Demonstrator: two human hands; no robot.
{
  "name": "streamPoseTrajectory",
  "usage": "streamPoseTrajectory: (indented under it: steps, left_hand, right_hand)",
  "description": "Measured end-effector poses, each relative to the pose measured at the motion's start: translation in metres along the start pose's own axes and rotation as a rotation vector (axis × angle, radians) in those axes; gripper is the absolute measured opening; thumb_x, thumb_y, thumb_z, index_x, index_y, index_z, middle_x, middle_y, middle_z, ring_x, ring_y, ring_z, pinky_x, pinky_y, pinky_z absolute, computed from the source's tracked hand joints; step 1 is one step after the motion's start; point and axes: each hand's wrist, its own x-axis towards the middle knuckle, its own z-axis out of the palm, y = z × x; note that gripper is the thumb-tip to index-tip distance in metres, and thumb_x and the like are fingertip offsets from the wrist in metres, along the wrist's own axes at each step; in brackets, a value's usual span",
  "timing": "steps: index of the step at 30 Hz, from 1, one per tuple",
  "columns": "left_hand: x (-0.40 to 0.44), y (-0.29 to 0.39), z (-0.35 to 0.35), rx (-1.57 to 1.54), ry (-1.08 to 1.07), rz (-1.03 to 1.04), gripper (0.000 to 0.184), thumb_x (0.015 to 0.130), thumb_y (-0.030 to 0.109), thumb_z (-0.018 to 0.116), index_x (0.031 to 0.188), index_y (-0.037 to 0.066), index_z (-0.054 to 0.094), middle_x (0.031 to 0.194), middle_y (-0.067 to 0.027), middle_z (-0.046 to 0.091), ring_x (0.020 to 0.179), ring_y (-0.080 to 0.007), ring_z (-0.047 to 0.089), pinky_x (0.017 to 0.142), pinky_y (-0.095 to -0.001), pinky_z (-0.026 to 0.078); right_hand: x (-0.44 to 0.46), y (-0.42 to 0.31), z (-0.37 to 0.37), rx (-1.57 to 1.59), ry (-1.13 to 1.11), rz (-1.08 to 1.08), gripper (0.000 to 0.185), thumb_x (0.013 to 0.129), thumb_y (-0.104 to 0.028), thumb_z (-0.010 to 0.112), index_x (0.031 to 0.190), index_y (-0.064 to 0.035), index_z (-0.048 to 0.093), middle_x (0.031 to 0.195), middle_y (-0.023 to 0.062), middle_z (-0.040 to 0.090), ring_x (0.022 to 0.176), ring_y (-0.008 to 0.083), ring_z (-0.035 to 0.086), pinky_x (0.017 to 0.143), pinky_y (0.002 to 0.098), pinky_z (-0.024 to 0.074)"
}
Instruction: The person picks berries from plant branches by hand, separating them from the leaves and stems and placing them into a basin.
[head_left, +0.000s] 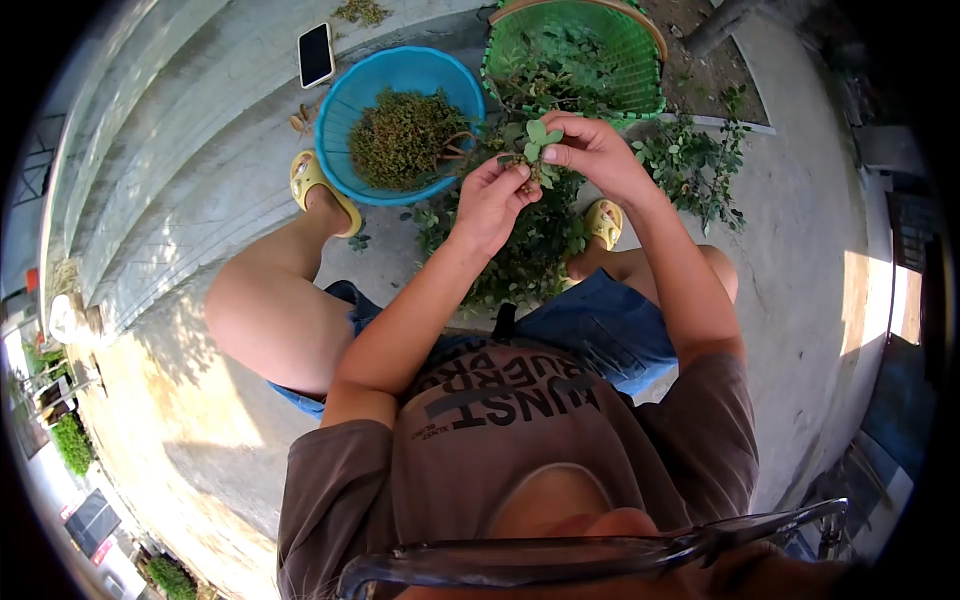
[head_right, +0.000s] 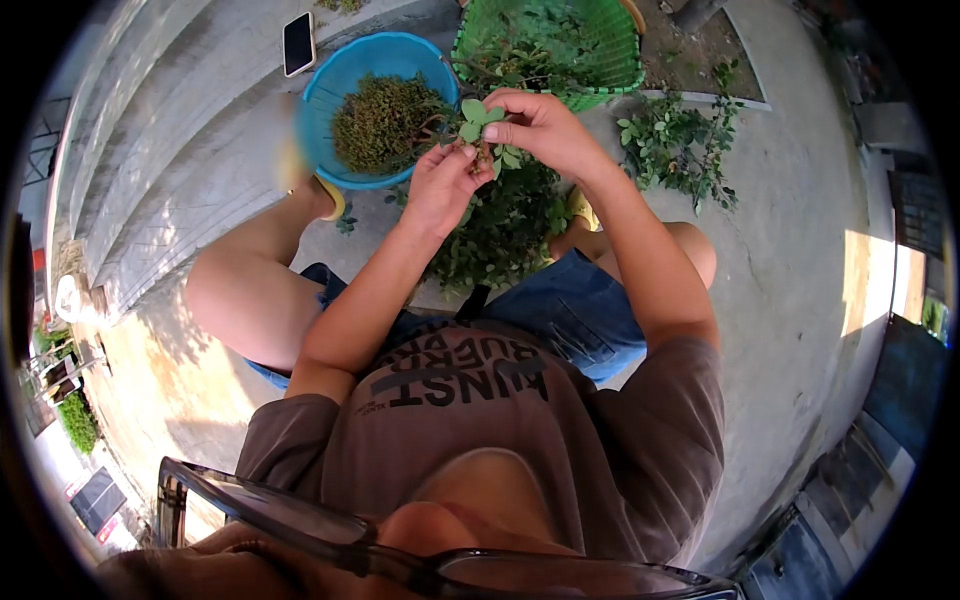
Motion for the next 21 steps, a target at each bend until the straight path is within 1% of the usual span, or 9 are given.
streamPoseTrajectory:
  steps: [3, 8, 10, 12, 14, 16, 18, 20, 21]
  left_hand:
    - [0.008, -0.004, -0.014, -0.064, -0.008, 0.02, 0.004, 0.086, 0.004, 0.054, 0.083, 0.005, 0.057, 0.079, -0.0046, 0.059, 0.072, -0.0147, 0.056, 0.067, -0.0319, 0.047]
    - [0.012, 0.0, -0.021, -0.244, -0.022, -0.036, 0.002, 0.085, 0.004, 0.056, 0.087, 0.004, 0.056, 0.084, -0.0068, 0.059, 0.073, -0.0176, 0.055, 0.067, -0.0338, 0.046]
    - [0.008, 0.005, -0.013, -0.176, 0.003, 0.002, 0.003, 0.084, 0.003, 0.058, 0.087, 0.004, 0.056, 0.083, -0.0065, 0.059, 0.072, -0.0168, 0.055, 0.065, -0.0326, 0.046]
    - [0.008, 0.009, -0.007, -0.111, 0.023, 0.037, 0.004, 0.083, 0.002, 0.059, 0.086, 0.003, 0.057, 0.082, -0.0061, 0.06, 0.07, -0.016, 0.056, 0.064, -0.0314, 0.047]
    - [0.007, 0.01, -0.005, 0.121, 0.007, 0.099, 0.006, 0.083, 0.004, 0.062, 0.086, 0.004, 0.058, 0.078, -0.0041, 0.06, 0.067, -0.0126, 0.056, 0.062, -0.0259, 0.047]
    - [0.007, 0.009, -0.005, 0.193, -0.007, 0.109, 0.007, 0.082, 0.003, 0.062, 0.088, 0.003, 0.058, 0.077, -0.0039, 0.06, 0.067, -0.0122, 0.056, 0.062, -0.0252, 0.046]
    - [0.007, 0.006, -0.004, 0.265, -0.024, 0.124, 0.008, 0.082, 0.003, 0.063, 0.089, 0.002, 0.059, 0.077, -0.0037, 0.06, 0.067, -0.0118, 0.056, 0.061, -0.0245, 0.046]
    - [0.006, 0.005, -0.004, 0.298, -0.067, 0.132, 0.008, 0.083, 0.003, 0.061, 0.09, 0.001, 0.059, 0.077, -0.0044, 0.06, 0.067, -0.0126, 0.056, 0.062, -0.0253, 0.046]
    - [0.005, 0.006, -0.002, 0.299, -0.066, 0.13, 0.008, 0.083, 0.003, 0.061, 0.09, 0.001, 0.059, 0.077, -0.0044, 0.06, 0.067, -0.0126, 0.056, 0.062, -0.0253, 0.046]
  right_hand:
    - [-0.005, -0.011, 0.009, 0.101, 0.115, -0.114, 0.01, 0.081, -0.008, 0.063, 0.089, -0.0018, 0.06, 0.096, 0.0007, 0.055, 0.089, 0.0092, 0.052, 0.08, 0.0253, 0.0425]
    - [-0.01, -0.027, -0.021, 0.17, 0.103, -0.191, 0.019, 0.079, -0.01, 0.067, 0.095, -0.0011, 0.062, 0.091, 0.0046, 0.058, 0.088, 0.0102, 0.052, 0.078, 0.0252, 0.0429]
    - [-0.014, -0.034, -0.035, -0.238, -0.171, 0.27, 0.025, 0.076, -0.012, 0.071, 0.097, -0.0007, 0.062, 0.09, 0.0036, 0.058, 0.081, 0.0109, 0.052, 0.073, 0.0256, 0.0437]
    - [-0.015, -0.029, -0.034, -0.411, -0.234, 0.344, 0.031, 0.071, -0.014, 0.075, 0.097, -0.0025, 0.064, 0.087, 0.0024, 0.058, 0.077, 0.0119, 0.053, 0.07, 0.026, 0.0439]
    - [-0.011, -0.03, -0.019, -0.614, -0.069, -0.016, 0.033, 0.069, -0.017, 0.075, 0.099, -0.0062, 0.065, 0.091, 0.0028, 0.061, 0.082, 0.0124, 0.056, 0.073, 0.0264, 0.0452]
    - [-0.004, -0.03, -0.002, -0.59, 0.036, -0.112, 0.036, 0.065, -0.016, 0.077, 0.098, -0.0056, 0.064, 0.09, 0.0022, 0.058, 0.083, 0.0148, 0.054, 0.073, 0.0272, 0.0445]
    - [0.002, -0.018, 0.008, -0.657, 0.081, -0.415, 0.033, 0.066, -0.013, 0.076, 0.095, -0.0046, 0.064, 0.09, 0.0011, 0.055, 0.083, 0.0146, 0.053, 0.071, 0.0271, 0.0436]
    - [0.005, -0.01, 0.005, -0.645, 0.052, -0.44, 0.023, 0.071, -0.011, 0.073, 0.091, -0.004, 0.064, 0.089, 0.0002, 0.055, 0.081, 0.0118, 0.053, 0.068, 0.0257, 0.0428]
    - [0.005, -0.01, 0.005, -0.521, 0.085, -0.304, 0.019, 0.073, -0.011, 0.071, 0.089, -0.0039, 0.064, 0.089, 0.0, 0.055, 0.08, 0.0101, 0.053, 0.068, 0.0242, 0.0426]
